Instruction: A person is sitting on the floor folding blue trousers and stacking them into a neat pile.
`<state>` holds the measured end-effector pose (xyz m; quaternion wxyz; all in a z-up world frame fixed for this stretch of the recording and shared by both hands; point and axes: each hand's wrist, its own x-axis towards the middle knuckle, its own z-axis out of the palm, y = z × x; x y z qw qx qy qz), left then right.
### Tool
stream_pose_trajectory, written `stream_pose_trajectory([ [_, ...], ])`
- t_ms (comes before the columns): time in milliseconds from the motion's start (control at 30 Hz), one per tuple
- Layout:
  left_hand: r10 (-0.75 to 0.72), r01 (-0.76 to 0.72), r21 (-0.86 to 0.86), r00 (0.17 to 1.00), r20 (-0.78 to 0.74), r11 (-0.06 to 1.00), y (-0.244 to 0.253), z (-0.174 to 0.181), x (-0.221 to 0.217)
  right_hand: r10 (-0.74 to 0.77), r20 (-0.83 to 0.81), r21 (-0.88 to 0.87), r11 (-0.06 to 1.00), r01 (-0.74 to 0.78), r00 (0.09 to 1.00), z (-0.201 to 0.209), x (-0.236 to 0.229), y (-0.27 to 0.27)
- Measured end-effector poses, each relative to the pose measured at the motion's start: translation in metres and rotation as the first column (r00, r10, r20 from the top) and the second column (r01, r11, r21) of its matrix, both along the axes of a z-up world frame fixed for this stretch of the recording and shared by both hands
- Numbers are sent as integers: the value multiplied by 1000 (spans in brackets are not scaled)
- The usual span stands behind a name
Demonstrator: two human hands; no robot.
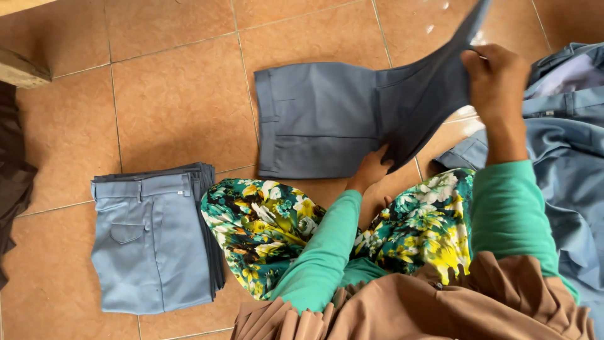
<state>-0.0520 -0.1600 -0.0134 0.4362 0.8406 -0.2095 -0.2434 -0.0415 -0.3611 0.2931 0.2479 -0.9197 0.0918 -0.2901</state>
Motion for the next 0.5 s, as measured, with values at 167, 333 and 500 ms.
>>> stream_pose_trajectory([
  [167,244,-695,-221,504,-829,684,45,32,50,186,-83,-344,917,-204,979,-15,40,108],
  [333,321,-823,-73,299,-899,563,163,154,88,328,-499,165,945,-284,802,-43,21,202],
  [500,613,-754,12,524,-592,657,176,33,78,141,-682,163,986,-38,717,-185,-5,149],
])
